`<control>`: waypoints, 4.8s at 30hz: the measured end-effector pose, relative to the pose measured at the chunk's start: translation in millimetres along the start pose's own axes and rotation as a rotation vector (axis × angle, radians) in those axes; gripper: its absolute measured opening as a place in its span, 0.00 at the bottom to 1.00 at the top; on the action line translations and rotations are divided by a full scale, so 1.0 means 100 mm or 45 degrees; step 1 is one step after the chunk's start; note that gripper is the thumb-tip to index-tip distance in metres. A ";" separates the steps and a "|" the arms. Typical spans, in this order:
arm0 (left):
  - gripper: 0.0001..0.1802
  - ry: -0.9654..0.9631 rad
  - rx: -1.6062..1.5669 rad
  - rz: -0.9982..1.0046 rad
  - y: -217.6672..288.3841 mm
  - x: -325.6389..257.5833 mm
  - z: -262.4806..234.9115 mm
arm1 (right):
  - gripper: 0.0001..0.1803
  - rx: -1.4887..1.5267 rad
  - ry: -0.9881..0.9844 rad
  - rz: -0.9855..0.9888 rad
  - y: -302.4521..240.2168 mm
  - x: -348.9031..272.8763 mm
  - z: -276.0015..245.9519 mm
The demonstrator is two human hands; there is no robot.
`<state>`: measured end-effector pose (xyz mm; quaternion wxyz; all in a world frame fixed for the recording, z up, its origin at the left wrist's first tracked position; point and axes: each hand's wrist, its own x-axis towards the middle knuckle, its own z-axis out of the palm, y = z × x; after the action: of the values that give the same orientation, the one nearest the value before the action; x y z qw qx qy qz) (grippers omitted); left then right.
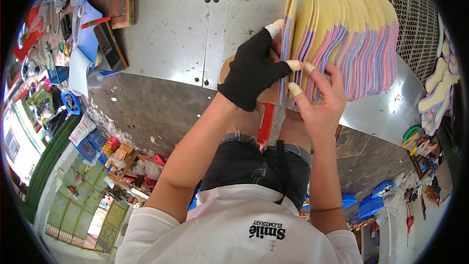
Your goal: The recorder is sorting and bundling colorful shoe insoles in a manufacturing environment.
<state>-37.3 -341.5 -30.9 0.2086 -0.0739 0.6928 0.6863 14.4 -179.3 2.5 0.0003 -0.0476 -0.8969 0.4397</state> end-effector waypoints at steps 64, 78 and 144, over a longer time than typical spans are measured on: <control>0.38 0.007 0.299 0.080 0.03 -0.01 0.07 | 0.30 -0.151 0.085 0.147 -0.19 -0.08 0.15; 0.41 0.339 1.055 0.170 0.20 -0.04 0.06 | 0.26 -0.221 0.019 0.113 -0.30 -0.09 -0.09; 0.18 0.420 1.868 -0.240 0.32 0.17 0.96 | 0.21 -0.623 1.204 1.697 5.49 -1.61 -6.23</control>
<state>-46.8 -242.2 -5.5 0.1557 -0.0767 0.9848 0.0087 248.3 632.6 -41.8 0.1057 -0.7428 -0.6568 0.0756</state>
